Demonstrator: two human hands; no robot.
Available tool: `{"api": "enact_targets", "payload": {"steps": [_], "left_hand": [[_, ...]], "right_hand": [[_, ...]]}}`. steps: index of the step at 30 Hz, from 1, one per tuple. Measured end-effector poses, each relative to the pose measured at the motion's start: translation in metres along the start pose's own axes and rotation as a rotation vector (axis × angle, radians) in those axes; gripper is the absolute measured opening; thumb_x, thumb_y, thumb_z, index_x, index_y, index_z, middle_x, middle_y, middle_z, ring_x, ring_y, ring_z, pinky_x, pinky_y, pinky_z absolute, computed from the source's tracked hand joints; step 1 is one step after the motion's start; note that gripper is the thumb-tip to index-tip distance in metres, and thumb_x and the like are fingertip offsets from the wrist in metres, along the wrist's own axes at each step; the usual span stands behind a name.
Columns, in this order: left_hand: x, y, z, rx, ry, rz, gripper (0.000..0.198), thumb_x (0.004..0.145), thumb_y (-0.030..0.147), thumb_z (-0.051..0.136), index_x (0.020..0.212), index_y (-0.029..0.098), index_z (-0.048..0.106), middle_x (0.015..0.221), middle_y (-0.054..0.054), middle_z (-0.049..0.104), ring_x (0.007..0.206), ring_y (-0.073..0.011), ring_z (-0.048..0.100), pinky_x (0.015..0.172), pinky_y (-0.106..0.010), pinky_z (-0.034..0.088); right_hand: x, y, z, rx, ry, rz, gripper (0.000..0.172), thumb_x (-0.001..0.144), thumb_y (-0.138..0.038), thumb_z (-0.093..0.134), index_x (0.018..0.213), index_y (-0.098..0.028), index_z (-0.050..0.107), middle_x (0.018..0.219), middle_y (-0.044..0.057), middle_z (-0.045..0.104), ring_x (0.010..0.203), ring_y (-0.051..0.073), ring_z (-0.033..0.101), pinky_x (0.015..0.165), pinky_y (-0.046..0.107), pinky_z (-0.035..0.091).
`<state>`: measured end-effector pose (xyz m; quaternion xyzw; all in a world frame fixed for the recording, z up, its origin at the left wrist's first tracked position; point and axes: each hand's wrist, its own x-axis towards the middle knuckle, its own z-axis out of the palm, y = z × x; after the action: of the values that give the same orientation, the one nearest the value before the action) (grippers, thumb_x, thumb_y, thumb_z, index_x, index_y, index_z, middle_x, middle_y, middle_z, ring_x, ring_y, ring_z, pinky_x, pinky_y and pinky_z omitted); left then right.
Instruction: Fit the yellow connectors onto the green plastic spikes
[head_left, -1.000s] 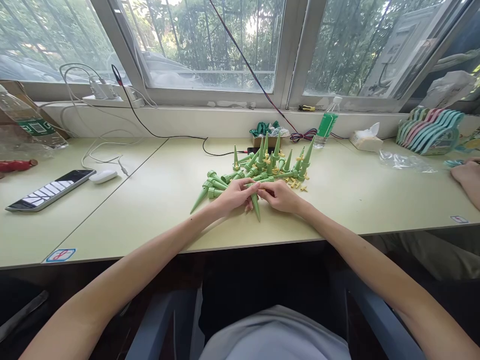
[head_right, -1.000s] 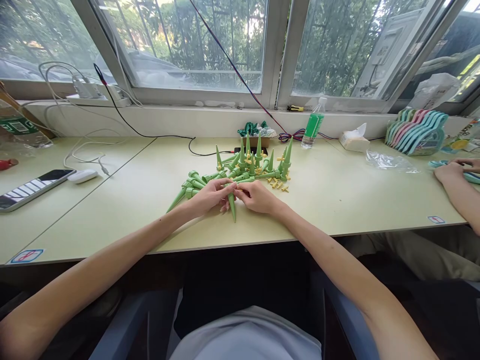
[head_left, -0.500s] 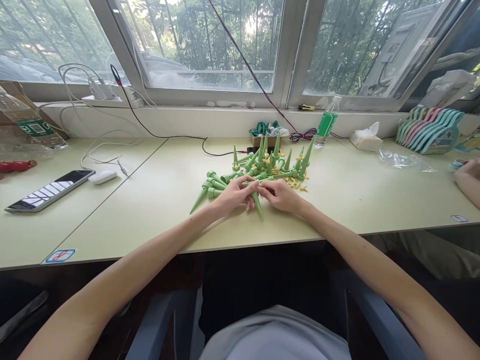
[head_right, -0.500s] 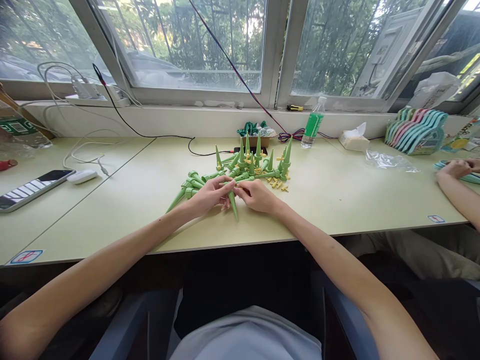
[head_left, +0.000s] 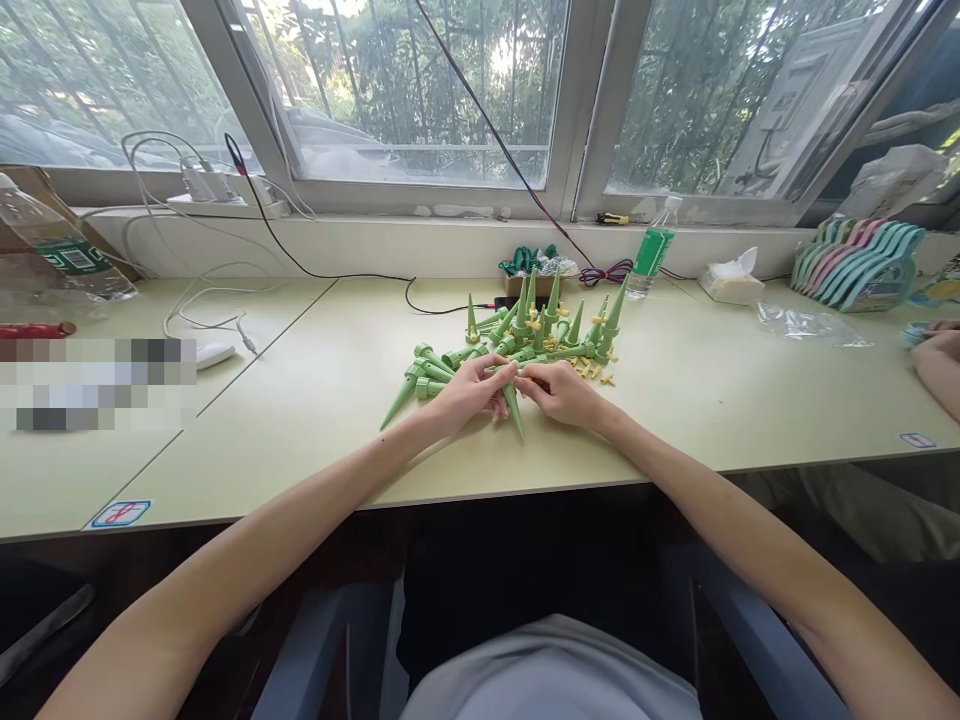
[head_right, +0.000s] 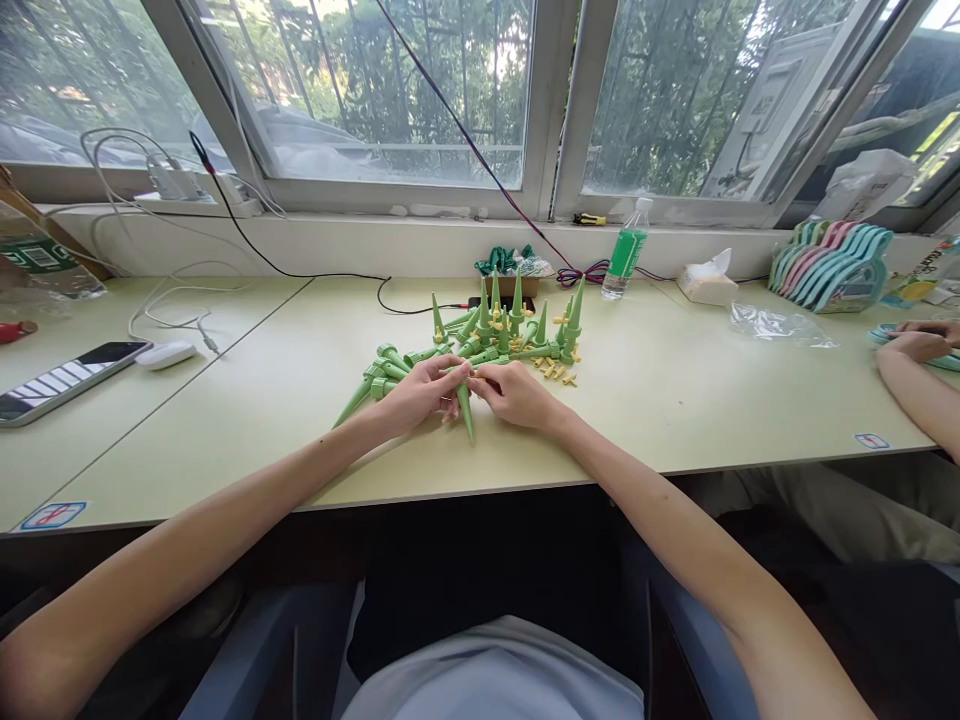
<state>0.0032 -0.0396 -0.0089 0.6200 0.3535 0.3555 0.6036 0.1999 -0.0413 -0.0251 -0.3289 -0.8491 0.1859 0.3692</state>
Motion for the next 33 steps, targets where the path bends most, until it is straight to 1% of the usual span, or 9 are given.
{"api": "enact_targets", "payload": {"steps": [7,14,20,29,33], "left_hand": [[0.0000,-0.0002,-0.0005,0.018,-0.004,0.004,0.050,0.078,0.060,0.075,0.097,0.016,0.059,0.064,0.002,0.064,0.044,-0.0080,0.057,0.045,-0.020,0.048],[-0.0001,0.0002,0.0004,0.004,0.007,-0.001,0.052,0.076,0.060,0.077,0.097,0.016,0.058,0.063,0.002,0.063,0.044,-0.0079,0.056,0.045,-0.020,0.048],[-0.0001,-0.0004,-0.0007,0.002,-0.001,-0.004,0.051,0.077,0.059,0.076,0.098,0.016,0.059,0.064,0.002,0.063,0.045,-0.0080,0.056,0.045,-0.020,0.049],[0.0002,-0.0004,-0.0005,0.013,-0.004,0.003,0.050,0.078,0.059,0.075,0.097,0.016,0.059,0.063,0.001,0.063,0.045,-0.0084,0.056,0.045,-0.020,0.049],[-0.0005,0.0010,0.0004,0.013,0.011,-0.005,0.050,0.077,0.058,0.077,0.097,0.016,0.059,0.062,0.002,0.063,0.044,-0.0085,0.056,0.044,-0.020,0.048]], "right_hand": [[-0.0002,-0.0006,-0.0001,-0.004,-0.002,-0.003,0.038,0.102,-0.038,0.047,0.070,-0.018,0.049,0.058,-0.004,0.043,0.052,0.009,0.033,0.054,0.026,0.028],[-0.0001,0.0004,0.0000,-0.013,-0.001,-0.008,0.039,0.102,-0.041,0.046,0.070,-0.019,0.049,0.059,-0.003,0.045,0.052,0.010,0.034,0.054,0.026,0.029],[-0.0002,0.0005,-0.0001,-0.016,-0.003,-0.012,0.038,0.102,-0.039,0.047,0.071,-0.018,0.050,0.059,-0.004,0.045,0.052,0.010,0.035,0.055,0.026,0.029],[-0.0003,0.0006,0.0001,-0.020,-0.007,-0.012,0.039,0.103,-0.040,0.046,0.070,-0.018,0.050,0.059,-0.003,0.046,0.052,0.009,0.035,0.055,0.026,0.029],[-0.0004,0.0013,0.0002,-0.025,-0.004,-0.018,0.038,0.103,-0.039,0.047,0.071,-0.018,0.051,0.059,-0.003,0.046,0.052,0.009,0.035,0.054,0.026,0.029]]}}
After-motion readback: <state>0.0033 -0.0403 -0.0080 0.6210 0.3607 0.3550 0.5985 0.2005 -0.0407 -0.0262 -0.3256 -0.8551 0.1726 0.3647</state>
